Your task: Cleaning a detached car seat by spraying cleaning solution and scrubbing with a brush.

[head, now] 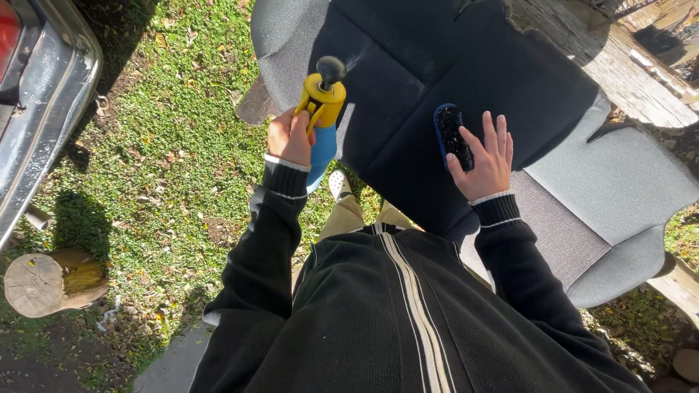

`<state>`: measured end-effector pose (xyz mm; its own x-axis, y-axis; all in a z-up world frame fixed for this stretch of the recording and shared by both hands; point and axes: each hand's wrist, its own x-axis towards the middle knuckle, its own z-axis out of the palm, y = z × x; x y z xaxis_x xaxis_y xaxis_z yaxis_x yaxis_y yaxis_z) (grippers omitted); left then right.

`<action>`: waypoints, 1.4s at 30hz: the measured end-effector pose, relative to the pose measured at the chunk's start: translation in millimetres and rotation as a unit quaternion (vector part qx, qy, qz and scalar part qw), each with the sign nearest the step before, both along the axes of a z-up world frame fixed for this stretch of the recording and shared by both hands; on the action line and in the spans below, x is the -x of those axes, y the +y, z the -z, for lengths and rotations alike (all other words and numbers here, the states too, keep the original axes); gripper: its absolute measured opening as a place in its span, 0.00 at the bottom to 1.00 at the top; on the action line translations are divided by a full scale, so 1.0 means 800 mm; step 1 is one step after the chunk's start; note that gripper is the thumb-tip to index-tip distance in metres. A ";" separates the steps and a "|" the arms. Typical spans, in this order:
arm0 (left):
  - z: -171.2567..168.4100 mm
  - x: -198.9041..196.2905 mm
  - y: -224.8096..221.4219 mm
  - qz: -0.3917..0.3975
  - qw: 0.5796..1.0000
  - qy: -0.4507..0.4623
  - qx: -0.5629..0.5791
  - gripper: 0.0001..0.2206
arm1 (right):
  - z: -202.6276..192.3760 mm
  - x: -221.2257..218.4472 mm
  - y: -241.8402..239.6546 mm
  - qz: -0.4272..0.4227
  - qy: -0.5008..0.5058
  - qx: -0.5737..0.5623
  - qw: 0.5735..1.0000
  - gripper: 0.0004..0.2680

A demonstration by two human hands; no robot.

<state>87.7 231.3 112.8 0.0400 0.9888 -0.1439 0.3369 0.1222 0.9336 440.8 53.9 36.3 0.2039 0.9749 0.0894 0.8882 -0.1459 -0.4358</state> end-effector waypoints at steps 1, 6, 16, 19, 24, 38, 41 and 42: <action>-0.003 -0.004 -0.006 0.011 1.000 -0.021 0.016 0.15 | 0.000 -0.001 0.000 0.000 -0.001 0.001 1.000 0.22; 0.015 -0.014 -0.038 0.054 0.997 -0.027 0.044 0.15 | -0.005 0.000 -0.005 -0.006 -0.001 0.001 1.000 0.21; 0.016 -0.043 -0.086 0.122 0.991 -0.037 0.042 0.19 | 0.001 0.003 -0.012 -0.003 -0.005 0.013 1.000 0.21; 0.023 -0.036 -0.098 0.136 0.989 -0.036 0.047 0.21 | 0.008 0.001 -0.012 -0.002 -0.008 0.017 1.000 0.22; 0.035 -0.006 -0.124 0.130 0.991 0.000 0.039 0.21 | 0.009 0.006 -0.005 -0.015 -0.008 0.037 0.999 0.22; -0.035 0.105 -0.185 0.085 0.985 0.050 0.142 0.23 | 0.045 0.010 0.029 0.063 -0.055 0.189 0.978 0.38; 0.027 0.144 -0.200 -0.014 0.991 0.060 0.120 0.21 | 0.050 0.007 0.037 0.059 -0.086 0.225 0.969 0.40; 0.036 0.156 -0.193 -0.022 0.991 0.058 0.118 0.21 | 0.060 0.004 0.039 0.053 -0.089 0.222 0.970 0.40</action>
